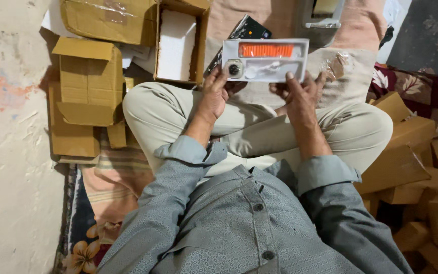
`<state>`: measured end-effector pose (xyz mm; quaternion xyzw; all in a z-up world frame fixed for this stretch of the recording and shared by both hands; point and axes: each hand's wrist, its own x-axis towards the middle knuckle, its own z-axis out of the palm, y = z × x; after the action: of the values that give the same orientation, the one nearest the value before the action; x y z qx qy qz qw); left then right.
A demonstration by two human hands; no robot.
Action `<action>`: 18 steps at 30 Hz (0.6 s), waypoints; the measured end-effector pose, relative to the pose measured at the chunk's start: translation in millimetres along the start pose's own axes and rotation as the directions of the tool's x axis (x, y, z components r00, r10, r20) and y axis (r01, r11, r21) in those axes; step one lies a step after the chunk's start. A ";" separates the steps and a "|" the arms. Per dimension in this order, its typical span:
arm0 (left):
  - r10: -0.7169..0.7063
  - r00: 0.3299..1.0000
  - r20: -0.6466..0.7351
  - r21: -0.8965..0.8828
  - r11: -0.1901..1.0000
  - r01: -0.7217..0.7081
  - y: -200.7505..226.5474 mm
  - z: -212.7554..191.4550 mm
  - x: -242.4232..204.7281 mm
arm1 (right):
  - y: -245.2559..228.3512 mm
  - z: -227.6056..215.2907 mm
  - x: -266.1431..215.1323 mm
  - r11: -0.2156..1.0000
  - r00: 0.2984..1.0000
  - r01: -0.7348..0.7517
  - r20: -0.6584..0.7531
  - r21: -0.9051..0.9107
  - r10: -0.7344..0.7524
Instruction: The person assembles small cardboard boxes, places white foam padding inside, and inserts packaged smartwatches. They close the boxes and seal them with packing tape using a handheld dispenser. The finished packages are set aside.
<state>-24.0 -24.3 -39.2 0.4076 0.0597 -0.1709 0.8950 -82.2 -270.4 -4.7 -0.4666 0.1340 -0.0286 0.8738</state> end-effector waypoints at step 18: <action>-0.056 0.985 0.165 0.036 0.998 0.051 14.0 27.3 -10.0 | 8.8 -15.8 12.6 0.984 0.985 -0.163 -0.050 0.067 0.167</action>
<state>-29.3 -33.6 -8.7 0.4044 -0.0071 -0.2292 0.8854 -74.8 -280.4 -22.9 -0.4252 0.1952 0.0269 0.8834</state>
